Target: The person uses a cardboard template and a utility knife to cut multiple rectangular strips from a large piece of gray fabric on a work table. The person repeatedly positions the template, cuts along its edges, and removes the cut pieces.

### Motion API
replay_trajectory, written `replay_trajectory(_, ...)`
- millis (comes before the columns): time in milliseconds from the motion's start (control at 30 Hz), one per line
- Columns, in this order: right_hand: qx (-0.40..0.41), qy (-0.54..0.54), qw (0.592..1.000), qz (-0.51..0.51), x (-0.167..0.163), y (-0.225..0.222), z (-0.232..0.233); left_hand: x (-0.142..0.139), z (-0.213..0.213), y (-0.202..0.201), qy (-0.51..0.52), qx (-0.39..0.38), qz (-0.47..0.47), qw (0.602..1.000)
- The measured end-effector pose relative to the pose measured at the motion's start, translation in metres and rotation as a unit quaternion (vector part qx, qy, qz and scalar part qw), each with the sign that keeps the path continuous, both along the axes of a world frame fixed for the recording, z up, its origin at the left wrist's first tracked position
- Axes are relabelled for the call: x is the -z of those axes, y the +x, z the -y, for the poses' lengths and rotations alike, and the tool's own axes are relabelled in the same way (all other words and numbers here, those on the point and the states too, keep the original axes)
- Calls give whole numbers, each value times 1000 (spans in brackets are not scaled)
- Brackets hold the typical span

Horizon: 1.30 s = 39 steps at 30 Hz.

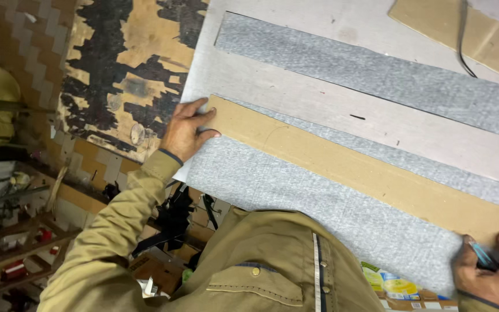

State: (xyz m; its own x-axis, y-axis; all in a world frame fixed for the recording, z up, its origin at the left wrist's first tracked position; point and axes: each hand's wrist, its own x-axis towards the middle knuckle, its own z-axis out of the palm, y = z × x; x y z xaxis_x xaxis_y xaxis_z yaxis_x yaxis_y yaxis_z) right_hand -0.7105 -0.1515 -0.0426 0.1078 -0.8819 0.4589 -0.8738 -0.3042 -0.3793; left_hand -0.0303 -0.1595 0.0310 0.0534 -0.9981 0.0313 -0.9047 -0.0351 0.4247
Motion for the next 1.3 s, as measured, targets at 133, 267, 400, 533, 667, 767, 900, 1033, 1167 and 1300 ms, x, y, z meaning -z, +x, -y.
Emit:
replay_trajectory(133,-25,-24,996,-76,12,-9,6,7,-10,2,-20,-25,-46,998)
replay_trajectory(267,-14,22,990,-142,10,-13,9,10,-10,2,-40,-46,-71,996)
replay_trajectory(400,-21,18,991,-129,6,-8,8,9,-9,-2,-34,-60,-88,994)
replay_trajectory(533,-5,34,998,-56,9,-7,-3,6,-10,0,-5,-100,-168,981)
replay_trajectory(667,-20,21,999,-21,13,-8,-6,3,-11,3,-36,-70,-182,980)
replay_trajectory(767,-12,10,999,-33,8,-1,-4,1,-13,2,-21,-70,-183,980)
replay_trajectory(900,29,-14,992,-120,-11,11,-3,-3,-15,-8,-13,-86,-139,986)
replay_trajectory(1033,53,-16,996,-64,-24,15,-2,-2,-19,-19,5,-93,-115,989)
replay_trajectory(1167,94,25,992,83,-26,15,-2,15,-30,-16,-27,-29,-31,999)
replay_trajectory(1300,98,37,993,45,-36,13,-7,46,-38,1,-34,-9,-54,998)
